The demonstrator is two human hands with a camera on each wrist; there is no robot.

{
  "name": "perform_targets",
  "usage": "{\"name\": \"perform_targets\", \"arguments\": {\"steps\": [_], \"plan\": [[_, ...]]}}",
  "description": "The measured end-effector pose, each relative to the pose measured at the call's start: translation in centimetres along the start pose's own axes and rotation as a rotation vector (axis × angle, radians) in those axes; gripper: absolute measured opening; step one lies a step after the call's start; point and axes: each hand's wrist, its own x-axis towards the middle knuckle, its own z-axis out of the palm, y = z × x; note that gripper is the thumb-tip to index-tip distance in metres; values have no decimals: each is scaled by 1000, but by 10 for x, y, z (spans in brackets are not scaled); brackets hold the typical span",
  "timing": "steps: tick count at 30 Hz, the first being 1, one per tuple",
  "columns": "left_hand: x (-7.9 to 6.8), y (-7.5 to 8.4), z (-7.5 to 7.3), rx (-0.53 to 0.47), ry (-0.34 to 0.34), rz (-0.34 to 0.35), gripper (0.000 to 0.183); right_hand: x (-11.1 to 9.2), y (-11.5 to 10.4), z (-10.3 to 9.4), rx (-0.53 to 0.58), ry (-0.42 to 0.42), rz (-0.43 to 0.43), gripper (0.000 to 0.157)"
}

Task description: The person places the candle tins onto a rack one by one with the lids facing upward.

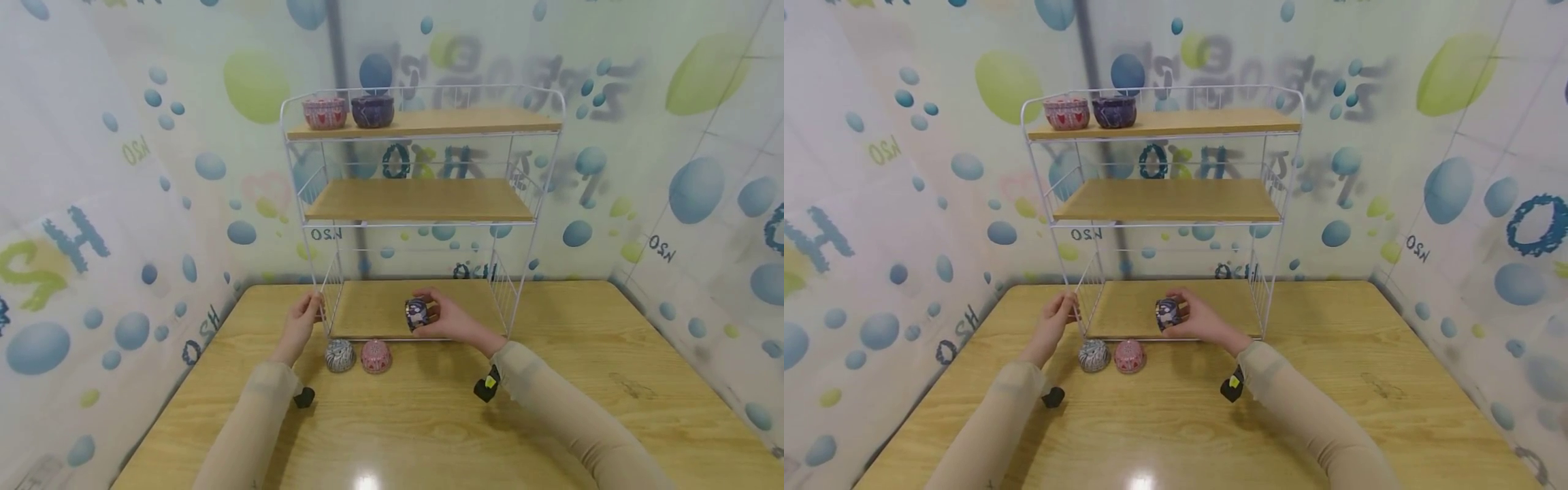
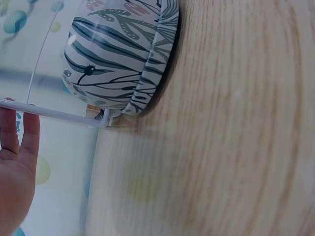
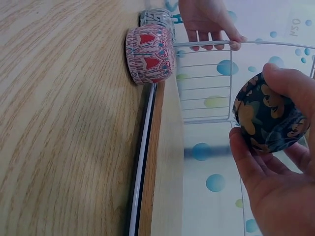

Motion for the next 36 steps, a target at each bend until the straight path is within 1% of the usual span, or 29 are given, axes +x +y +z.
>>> {"name": "perform_targets", "arguments": {"steps": [2, 5, 7, 9, 12, 16, 18, 26, 31, 33, 36], "plan": [[0, 1, -1, -20, -7, -1, 34, 1, 0, 0, -13, -3, 3, 75], [-4, 12, 0, -19, -20, -14, 31, 0, 1, -1, -30, -3, 12, 74], [-5, 12, 1, -20, -18, -2, 31, 0, 0, -1, -40, -3, 17, 74], [-5, 12, 1, -6, -12, 4, 33, 0, 1, -1, -50, 1, 15, 73], [-2, 1, 0, -4, 1, 21, 36, -1, 1, -1, -96, 9, 3, 71], [-2, 0, 1, 0, 3, 15, 38, -1, 0, -1, -163, 27, -17, 69], [-2, 1, 1, 1, 3, 21, 39, -2, -1, -2, -172, 34, -19, 69], [-2, 0, 1, -10, 2, 40, 41, -1, -2, -1, -142, 30, -9, 70], [-1, 0, 1, -7, 7, 14, 36, -2, -2, -1, -121, 20, 6, 72], [-1, 2, 1, -20, 6, 5, 34, -3, -3, -1, -106, 18, 14, 73], [-4, 10, 1, -23, -5, 13, 32, -3, -4, 0, -84, 18, 24, 74]]}}
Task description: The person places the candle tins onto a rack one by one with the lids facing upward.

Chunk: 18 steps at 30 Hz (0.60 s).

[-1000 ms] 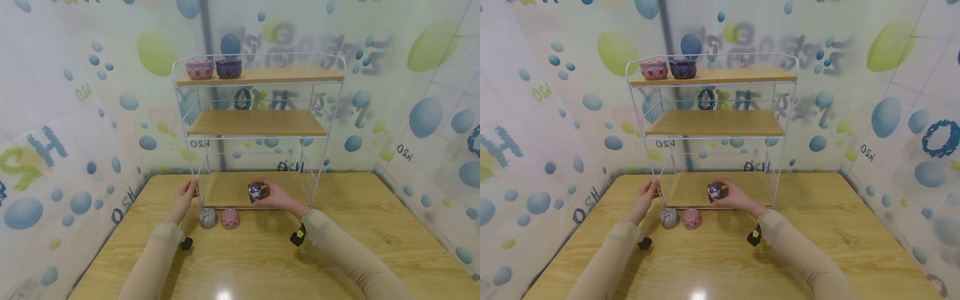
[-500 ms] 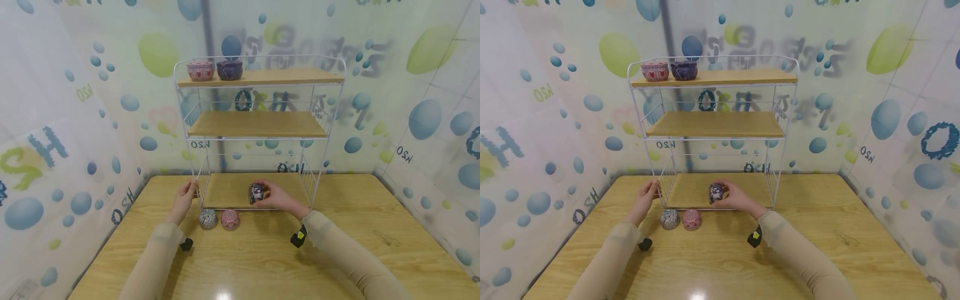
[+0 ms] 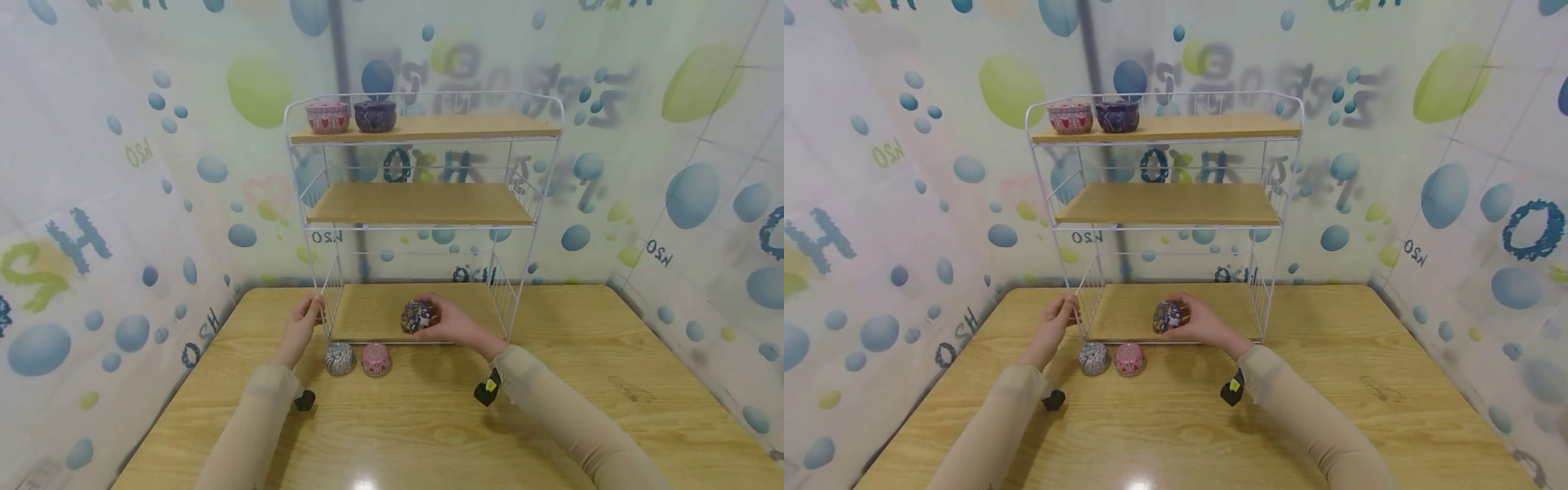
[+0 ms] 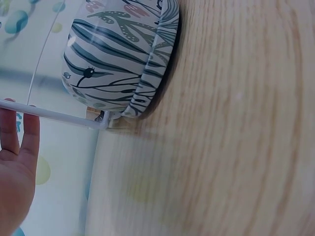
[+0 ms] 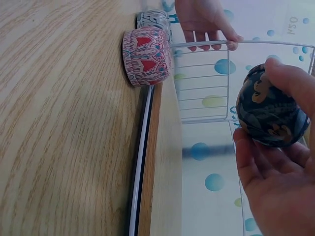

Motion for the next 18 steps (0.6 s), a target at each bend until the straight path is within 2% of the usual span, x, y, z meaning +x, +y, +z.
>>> {"name": "perform_targets", "arguments": {"steps": [7, 14, 18], "plan": [[-9, 20, 3, 26, -10, 14, 33, -1, 1, 2, 60, -1, 19, 75], [-10, 20, 3, 15, -16, 8, 32, -1, 0, 2, 131, 2, 34, 77], [-9, 19, 3, 13, -16, 6, 33, -1, -2, 2, 119, 18, 33, 76]]}}
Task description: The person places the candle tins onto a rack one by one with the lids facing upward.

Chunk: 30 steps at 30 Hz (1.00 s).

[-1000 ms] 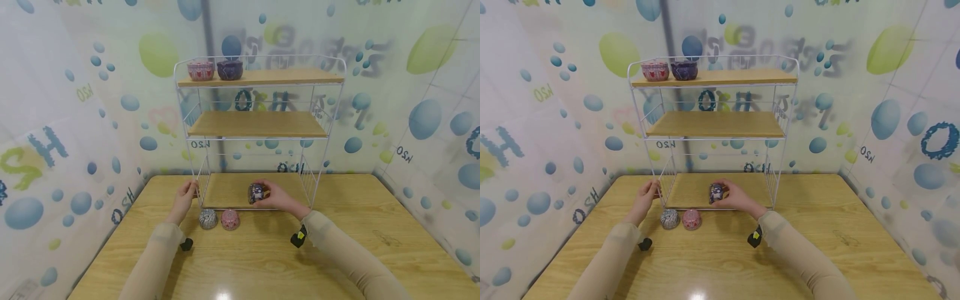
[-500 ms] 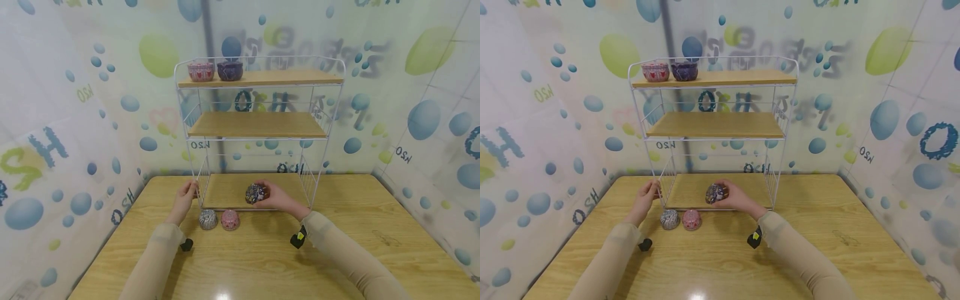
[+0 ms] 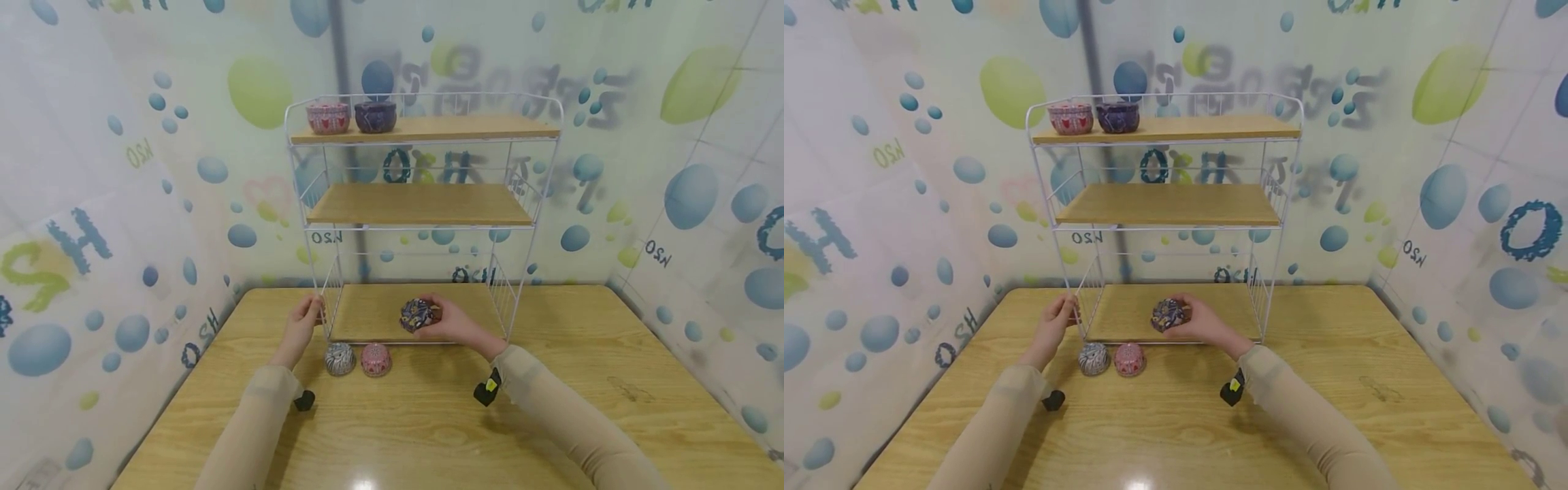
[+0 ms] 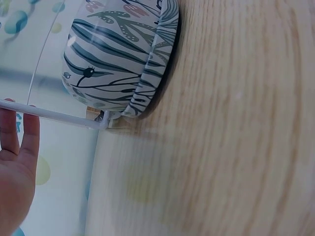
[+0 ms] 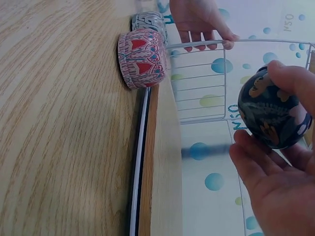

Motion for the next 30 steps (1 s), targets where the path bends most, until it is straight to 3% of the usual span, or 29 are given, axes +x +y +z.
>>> {"name": "perform_targets", "arguments": {"steps": [7, 16, 23, 30], "plan": [[0, 1, -1, 6, -8, -11, 33, 0, -1, -2, -97, 23, -22, 74], [0, 2, 0, 3, -8, -2, 30, -1, -2, -6, -102, 42, -22, 72], [11, -30, -4, -1, 4, 18, 34, -2, -7, -10, -77, 40, 6, 74], [11, -30, -3, 8, 13, 22, 41, -1, -16, -15, -72, 49, 2, 75]]}}
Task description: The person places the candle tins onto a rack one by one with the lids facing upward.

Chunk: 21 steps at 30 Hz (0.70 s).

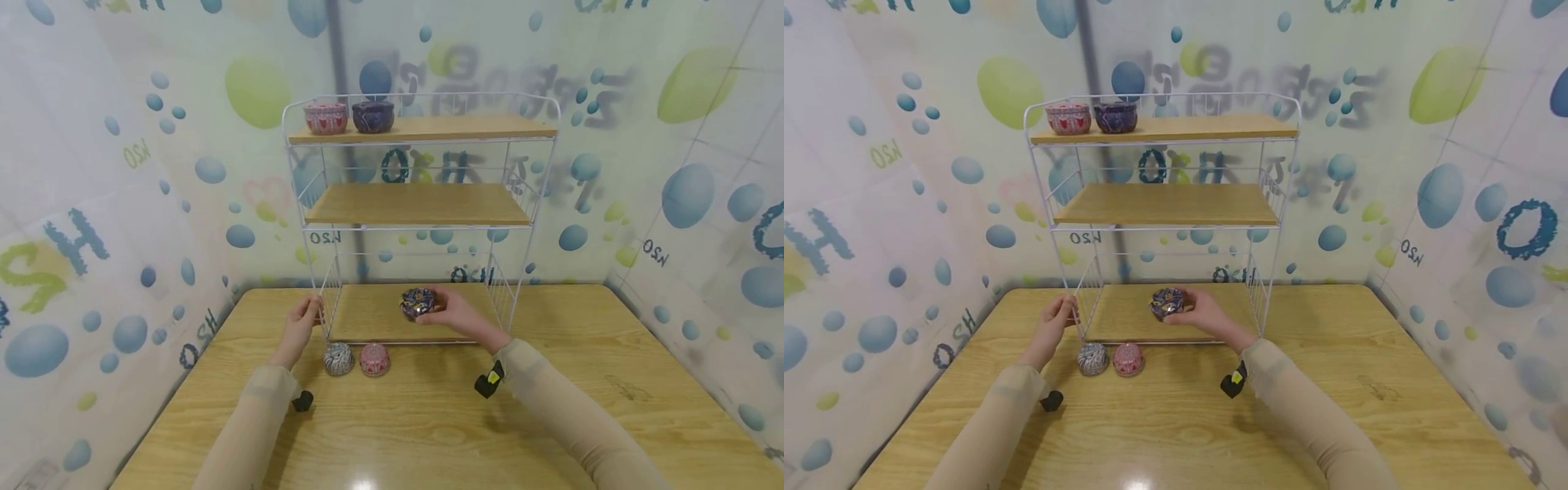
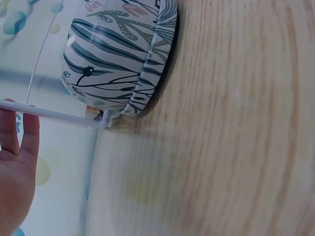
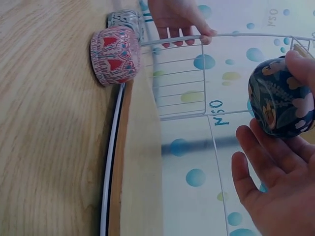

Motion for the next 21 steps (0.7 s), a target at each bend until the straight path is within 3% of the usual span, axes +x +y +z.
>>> {"name": "perform_targets", "arguments": {"steps": [11, 21], "plan": [[-1, 6, -3, 2, -17, -70, 38, 1, -7, -6, 10, -4, -22, 73], [-11, 33, 1, 34, -47, -35, 34, 5, -16, -14, 34, -1, -34, 69]]}}
